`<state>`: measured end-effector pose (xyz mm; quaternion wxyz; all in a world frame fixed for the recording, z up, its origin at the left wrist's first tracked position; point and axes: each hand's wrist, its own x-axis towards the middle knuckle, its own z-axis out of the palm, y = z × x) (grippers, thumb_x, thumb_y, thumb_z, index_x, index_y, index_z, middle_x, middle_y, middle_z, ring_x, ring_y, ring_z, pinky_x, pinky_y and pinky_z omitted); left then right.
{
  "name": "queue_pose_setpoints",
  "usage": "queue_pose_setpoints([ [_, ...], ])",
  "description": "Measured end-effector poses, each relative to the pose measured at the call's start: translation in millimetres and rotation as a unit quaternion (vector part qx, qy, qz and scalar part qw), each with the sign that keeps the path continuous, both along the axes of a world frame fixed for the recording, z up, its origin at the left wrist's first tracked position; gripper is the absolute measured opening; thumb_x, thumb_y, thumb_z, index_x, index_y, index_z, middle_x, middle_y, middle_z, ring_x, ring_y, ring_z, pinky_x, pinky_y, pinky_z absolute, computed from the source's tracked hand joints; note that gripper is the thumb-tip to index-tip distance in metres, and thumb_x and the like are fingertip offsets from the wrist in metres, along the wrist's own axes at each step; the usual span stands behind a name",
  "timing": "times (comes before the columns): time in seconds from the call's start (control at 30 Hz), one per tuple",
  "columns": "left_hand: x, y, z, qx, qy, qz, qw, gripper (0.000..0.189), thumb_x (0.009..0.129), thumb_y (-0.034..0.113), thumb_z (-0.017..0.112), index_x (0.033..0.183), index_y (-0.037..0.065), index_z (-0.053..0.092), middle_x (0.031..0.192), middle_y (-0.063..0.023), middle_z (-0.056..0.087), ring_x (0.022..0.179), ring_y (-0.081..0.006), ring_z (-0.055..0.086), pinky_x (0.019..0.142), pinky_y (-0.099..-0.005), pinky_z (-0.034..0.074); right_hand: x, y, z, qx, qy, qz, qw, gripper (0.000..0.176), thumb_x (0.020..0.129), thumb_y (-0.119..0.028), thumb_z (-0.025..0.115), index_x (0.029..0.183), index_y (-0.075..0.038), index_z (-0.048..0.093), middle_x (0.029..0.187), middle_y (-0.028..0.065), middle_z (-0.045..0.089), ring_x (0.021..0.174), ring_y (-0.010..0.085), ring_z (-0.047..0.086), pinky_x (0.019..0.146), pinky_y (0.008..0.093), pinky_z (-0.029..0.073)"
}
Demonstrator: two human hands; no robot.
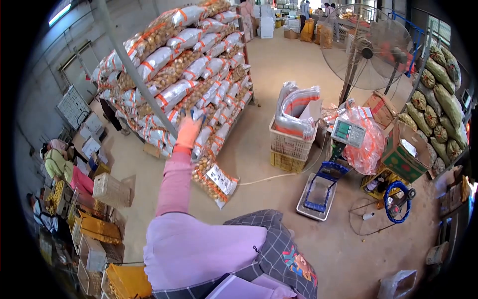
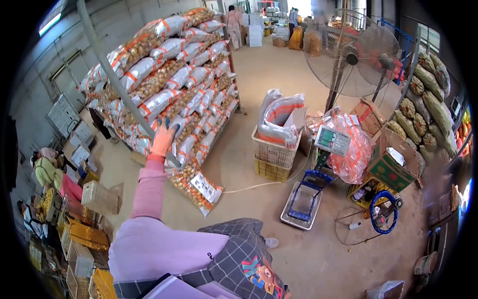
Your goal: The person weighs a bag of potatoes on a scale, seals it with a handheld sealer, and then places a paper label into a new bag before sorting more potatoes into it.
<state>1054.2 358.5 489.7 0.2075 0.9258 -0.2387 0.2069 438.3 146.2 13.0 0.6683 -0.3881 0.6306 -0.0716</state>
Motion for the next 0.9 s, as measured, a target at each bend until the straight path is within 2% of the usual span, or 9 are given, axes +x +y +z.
queue_pose_setpoints([
  [0.13,-19,-40,30,-0.113,-0.09,0.055,0.988,0.059,0.081,0.035,0.064,0.126,-0.002,0.048,0.135,-0.0308,0.037,0.123,-0.046,0.038,0.101,-0.0439,0.034,4,-9,-16,0.017,0.004,-0.03,0.999,0.033,0.093,-0.034,0.048,0.071,-0.011,0.057,0.059,0.0013,0.054,0.048,0.0122,0.046,0.043,0.0289,0.032],
  [0.27,-23,-111,54,-0.248,-0.228,-0.055,0.94,0.047,0.082,0.019,0.066,0.121,-0.003,0.051,0.132,-0.0263,0.043,0.119,-0.0401,0.045,0.098,-0.041,0.037,-28,-3,-39,0.031,0.01,-0.097,0.995,0.034,0.093,-0.035,0.047,0.071,-0.011,0.058,0.059,0.0014,0.054,0.048,0.0124,0.046,0.043,0.029,0.032],
  [0.43,-36,-280,-99,-0.239,0.155,-0.237,0.929,0.041,0.086,0.021,0.06,0.117,-0.006,0.051,0.11,-0.022,0.059,0.101,-0.0325,0.057,0.091,-0.0368,0.043,-110,46,-84,-0.019,-0.055,-0.322,0.945,0.041,0.094,-0.042,0.043,0.077,-0.009,0.061,0.062,0.0031,0.057,0.051,0.0137,0.049,0.044,0.0297,0.035],
  [0.53,-165,-394,-192,0.025,0.403,-0.446,0.799,0.044,0.086,0.022,0.061,0.119,-0.005,0.051,0.118,-0.0225,0.055,0.108,-0.0332,0.054,0.096,-0.0381,0.04,-89,56,6,-0.074,-0.092,-0.409,0.905,0.047,0.095,-0.041,0.034,0.087,-0.007,0.065,0.077,0.0041,0.065,0.069,0.015,0.058,0.064,0.0329,0.047],
  [0.6,-277,-417,-257,0.163,0.336,-0.657,0.655,0.044,0.085,0.024,0.062,0.118,-0.002,0.053,0.12,-0.0219,0.054,0.113,-0.0358,0.049,0.097,-0.0408,0.039,-92,73,74,-0.155,0.15,-0.262,0.941,0.034,0.091,-0.031,0.046,0.081,-0.005,0.066,0.073,0.0048,0.063,0.067,0.0135,0.056,0.062,0.0317,0.044],
  [0.7,-434,-432,-262,0.201,0.069,-0.916,0.34,0.044,0.082,0.025,0.064,0.119,0.004,0.055,0.127,-0.0197,0.051,0.118,-0.0371,0.046,0.098,-0.0412,0.038,-84,130,107,-0.091,0.202,-0.5,0.837,0.039,0.083,-0.034,0.055,0.09,0.003,0.066,0.083,0.0157,0.068,0.074,0.0215,0.062,0.069,0.0338,0.045],
  [0.8,-575,-394,-222,0.345,0.344,-0.832,0.265,0.043,0.082,0.025,0.064,0.12,0.006,0.055,0.131,-0.0191,0.048,0.122,-0.0354,0.043,0.099,-0.0395,0.038,-83,212,114,-0.032,0.244,-0.579,0.777,0.039,0.084,-0.034,0.057,0.09,0.004,0.065,0.081,0.0179,0.067,0.073,0.0251,0.063,0.067,0.0352,0.047],
  [0.87,-638,-383,-234,0.358,0.321,-0.854,0.198,0.042,0.083,0.022,0.064,0.121,0.005,0.055,0.131,-0.0183,0.048,0.116,-0.0318,0.049,0.095,-0.0363,0.041,-65,286,60,-0.025,0.104,-0.782,0.614,0.038,0.085,-0.032,0.057,0.09,0.005,0.065,0.078,0.0185,0.066,0.071,0.0252,0.063,0.065,0.0362,0.047],
  [0.9,-670,-377,-245,0.361,0.309,-0.866,0.157,0.041,0.084,0.019,0.063,0.121,0.004,0.055,0.131,-0.0174,0.048,0.11,-0.0282,0.055,0.091,-0.0331,0.045,-19,334,21,0.074,0.154,-0.777,0.606,0.03,0.087,-0.028,0.054,0.087,0.0,0.065,0.075,0.0139,0.065,0.067,0.0222,0.062,0.061,0.0346,0.047],
])
